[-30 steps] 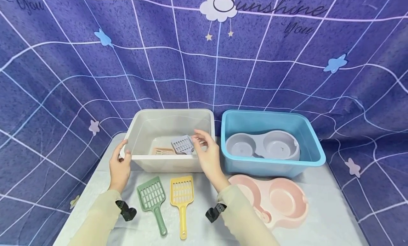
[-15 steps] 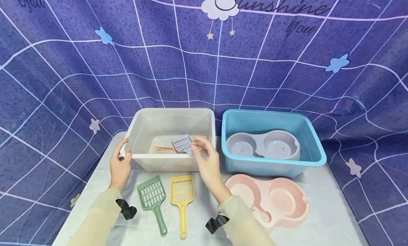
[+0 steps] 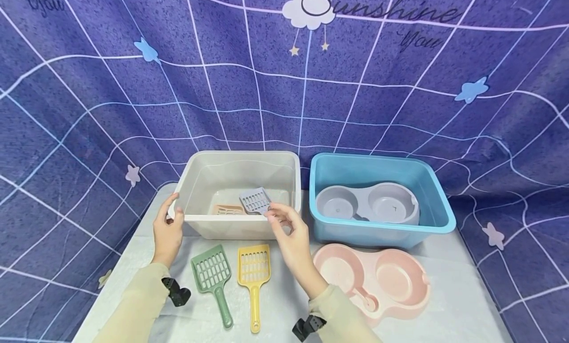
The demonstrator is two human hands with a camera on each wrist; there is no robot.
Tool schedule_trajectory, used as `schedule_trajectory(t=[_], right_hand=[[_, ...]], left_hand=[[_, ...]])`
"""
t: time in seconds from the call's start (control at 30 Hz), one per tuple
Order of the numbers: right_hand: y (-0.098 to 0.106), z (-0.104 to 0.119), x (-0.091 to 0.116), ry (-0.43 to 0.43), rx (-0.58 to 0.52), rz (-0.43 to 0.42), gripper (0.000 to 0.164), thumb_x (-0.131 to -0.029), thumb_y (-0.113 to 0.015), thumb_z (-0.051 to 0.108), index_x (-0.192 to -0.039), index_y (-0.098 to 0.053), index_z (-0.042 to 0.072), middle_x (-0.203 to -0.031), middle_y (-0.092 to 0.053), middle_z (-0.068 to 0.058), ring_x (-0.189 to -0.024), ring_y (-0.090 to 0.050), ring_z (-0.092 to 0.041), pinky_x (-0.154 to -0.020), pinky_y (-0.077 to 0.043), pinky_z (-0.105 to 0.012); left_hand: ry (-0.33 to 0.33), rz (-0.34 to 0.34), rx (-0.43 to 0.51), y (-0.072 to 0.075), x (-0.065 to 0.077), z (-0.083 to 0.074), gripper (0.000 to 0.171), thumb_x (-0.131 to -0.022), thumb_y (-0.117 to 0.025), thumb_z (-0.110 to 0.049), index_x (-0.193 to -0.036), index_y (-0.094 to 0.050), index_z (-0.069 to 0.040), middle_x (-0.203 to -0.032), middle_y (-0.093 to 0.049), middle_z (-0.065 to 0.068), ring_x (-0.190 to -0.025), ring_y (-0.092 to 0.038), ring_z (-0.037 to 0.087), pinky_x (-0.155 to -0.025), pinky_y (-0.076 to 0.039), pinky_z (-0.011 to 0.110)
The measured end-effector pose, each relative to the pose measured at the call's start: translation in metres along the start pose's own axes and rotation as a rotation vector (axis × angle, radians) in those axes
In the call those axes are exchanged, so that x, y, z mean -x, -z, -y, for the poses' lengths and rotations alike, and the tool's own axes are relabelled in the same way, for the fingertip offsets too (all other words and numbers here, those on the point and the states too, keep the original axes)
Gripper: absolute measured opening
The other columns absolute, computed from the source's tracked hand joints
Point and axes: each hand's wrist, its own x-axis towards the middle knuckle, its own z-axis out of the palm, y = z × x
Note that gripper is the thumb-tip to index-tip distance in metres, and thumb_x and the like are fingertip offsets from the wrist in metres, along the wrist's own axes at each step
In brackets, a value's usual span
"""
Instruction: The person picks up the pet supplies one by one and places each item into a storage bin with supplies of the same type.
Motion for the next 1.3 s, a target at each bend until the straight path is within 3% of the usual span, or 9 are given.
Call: schedule_trajectory(t=[0.23, 0.8, 1.17, 1.3], right_hand=[[0.001, -0.001, 0.008, -0.019, 0.015, -0.001, 0.024, -0.096, -0.063, 0.005, -0.12, -0.065, 0.004, -0.101, -0.071, -0.014, -0.093, -0.064, -0.016, -0.085, -0.048, -0.024], [0.005, -0.003, 0.025, 0.024, 0.036, 0.023, 0.021, -0.096, -0.062, 0.002, -0.117, -0.066, 0.003, -0.098, -0.071, -0.014, -0.088, -0.066, -0.019, -0.082, -0.049, -0.025], [0.01, -0.012, 0.04, -0.008, 0.051, 0.029, 0.021, -0.095, -0.062, 0.0, -0.116, -0.065, 0.002, -0.098, -0.072, -0.013, -0.085, -0.066, -0.028, -0.081, -0.05, -0.026], [0.011, -0.017, 0.045, -0.015, 0.053, 0.02, 0.022, -0.094, -0.062, -0.002, -0.116, -0.065, 0.002, -0.098, -0.071, -0.015, -0.084, -0.066, -0.023, -0.08, -0.05, -0.025]], left_hand=[[0.0, -0.006, -0.004, -0.001, -0.001, 0.002, 0.043, -0.097, -0.057, -0.02, -0.138, -0.058, -0.032, -0.137, -0.056, -0.012, -0.058, -0.045, 0.012, -0.052, -0.038, 0.02], [0.004, 0.002, 0.01, 0.0, 0.0, 0.001, 0.043, -0.098, -0.056, -0.02, -0.139, -0.057, -0.032, -0.13, -0.059, -0.004, -0.057, -0.044, 0.011, -0.052, -0.038, 0.02], [0.012, 0.005, 0.02, 0.0, -0.001, 0.0, 0.043, -0.098, -0.056, -0.02, -0.139, -0.057, -0.032, -0.125, -0.061, 0.002, -0.058, -0.044, 0.011, -0.052, -0.038, 0.02], [0.014, 0.005, 0.018, 0.0, -0.001, 0.001, 0.043, -0.098, -0.056, -0.019, -0.139, -0.057, -0.032, -0.127, -0.06, 0.0, -0.057, -0.043, 0.01, -0.052, -0.037, 0.02]])
